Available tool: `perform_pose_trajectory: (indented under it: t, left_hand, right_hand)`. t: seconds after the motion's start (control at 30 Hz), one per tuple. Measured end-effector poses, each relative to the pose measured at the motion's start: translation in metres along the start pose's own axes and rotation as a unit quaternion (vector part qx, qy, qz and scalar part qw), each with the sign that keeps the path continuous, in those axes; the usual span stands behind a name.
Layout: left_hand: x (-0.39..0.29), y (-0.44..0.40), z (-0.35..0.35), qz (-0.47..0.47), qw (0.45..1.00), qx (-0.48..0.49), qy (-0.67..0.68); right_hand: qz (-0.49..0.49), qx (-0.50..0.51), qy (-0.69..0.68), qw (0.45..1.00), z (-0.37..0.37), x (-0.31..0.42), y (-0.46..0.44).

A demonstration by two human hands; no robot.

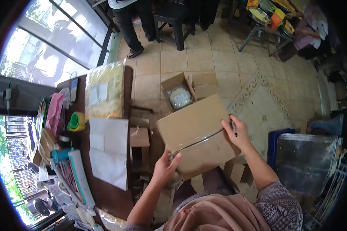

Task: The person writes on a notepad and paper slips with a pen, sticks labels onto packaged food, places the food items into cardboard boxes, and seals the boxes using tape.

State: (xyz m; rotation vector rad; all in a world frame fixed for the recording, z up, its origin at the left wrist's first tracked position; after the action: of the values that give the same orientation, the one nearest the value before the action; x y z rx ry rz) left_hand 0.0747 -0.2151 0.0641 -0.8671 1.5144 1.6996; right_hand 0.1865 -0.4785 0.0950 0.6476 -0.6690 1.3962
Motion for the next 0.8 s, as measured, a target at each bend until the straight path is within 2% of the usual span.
perform_pose_trajectory:
  t: [0.07,0.13,0.2,0.23,0.3,0.37,0.43,0.47,0.5,0.53,0.6,0.63,0.7,0.73,0.8]
  left_hand:
    - [0.017,-0.082,-0.047,0.012,0.999,0.027,-0.013]
    - [0.024,-0.193,-0.106,-0.086,0.996,0.027,-0.025]
    - [0.070,-0.274,-0.137,-0.037,0.996,0.012,-0.085]
    - [0.071,-0.301,-0.149,-0.030,0.996,0.012,-0.086]
    - [0.072,-0.348,-0.171,-0.029,0.997,0.024,-0.068]
    - [0.080,-0.385,-0.187,-0.034,0.999,0.014,-0.033]
    - [0.091,-0.418,-0.193,-0.040,0.999,0.002,0.001]
    - [0.101,-0.436,-0.192,-0.023,0.997,-0.023,-0.077]
    - [0.109,-0.449,-0.191,-0.007,0.987,-0.046,-0.154]
    - [0.116,-0.458,-0.193,0.001,0.987,-0.047,-0.156]
    - [0.134,-0.468,-0.199,0.068,0.924,-0.022,-0.375]
    - [0.145,-0.470,-0.200,0.074,0.924,-0.020,-0.374]
    - [0.145,-0.474,-0.197,0.001,0.893,-0.077,-0.444]
    - [0.150,-0.474,-0.194,0.009,0.893,-0.077,-0.443]
    - [0.147,-0.474,-0.194,0.005,0.868,0.016,-0.495]
  right_hand:
    - [-0.002,-0.012,0.019,1.000,0.008,-0.057,-0.054]
    - [-0.032,-0.052,0.053,0.997,-0.003,-0.143,-0.116]
    - [-0.024,-0.074,0.049,0.996,-0.021,-0.196,-0.161]
    - [-0.018,-0.100,0.045,0.994,-0.026,-0.217,-0.181]
    - [-0.020,-0.086,0.067,0.994,-0.043,-0.250,-0.222]
    - [-0.021,-0.069,0.087,0.994,-0.064,-0.283,-0.258]
    - [-0.010,-0.073,0.047,0.996,-0.088,-0.318,-0.285]
    - [-0.014,-0.067,0.045,0.997,-0.100,-0.332,-0.293]
    - [-0.027,-0.018,0.025,0.999,-0.118,-0.346,-0.300]
    - [-0.041,0.033,0.004,0.999,-0.136,-0.358,-0.300]
    - [-0.030,0.042,0.048,0.997,-0.181,-0.387,-0.286]
    - [-0.017,0.048,0.092,0.994,-0.198,-0.393,-0.275]
    - [0.002,0.040,0.146,0.989,-0.210,-0.388,-0.273]
    - [-0.004,0.057,0.181,0.982,-0.216,-0.386,-0.278]
    - [-0.024,0.076,0.230,0.970,-0.219,-0.383,-0.277]
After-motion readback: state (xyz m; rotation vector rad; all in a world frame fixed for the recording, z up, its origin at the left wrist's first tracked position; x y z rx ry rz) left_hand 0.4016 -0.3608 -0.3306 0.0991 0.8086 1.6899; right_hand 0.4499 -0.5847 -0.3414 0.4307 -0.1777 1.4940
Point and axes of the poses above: each hand's wrist, its own y-axis away from the middle knuckle, its own z-axis out of the back of the hand, x = y × z, the point moved 7 cm from there along -y, towards the middle knuckle, and after that the axes turned 5 degrees about -x, right-handed, at the moved point
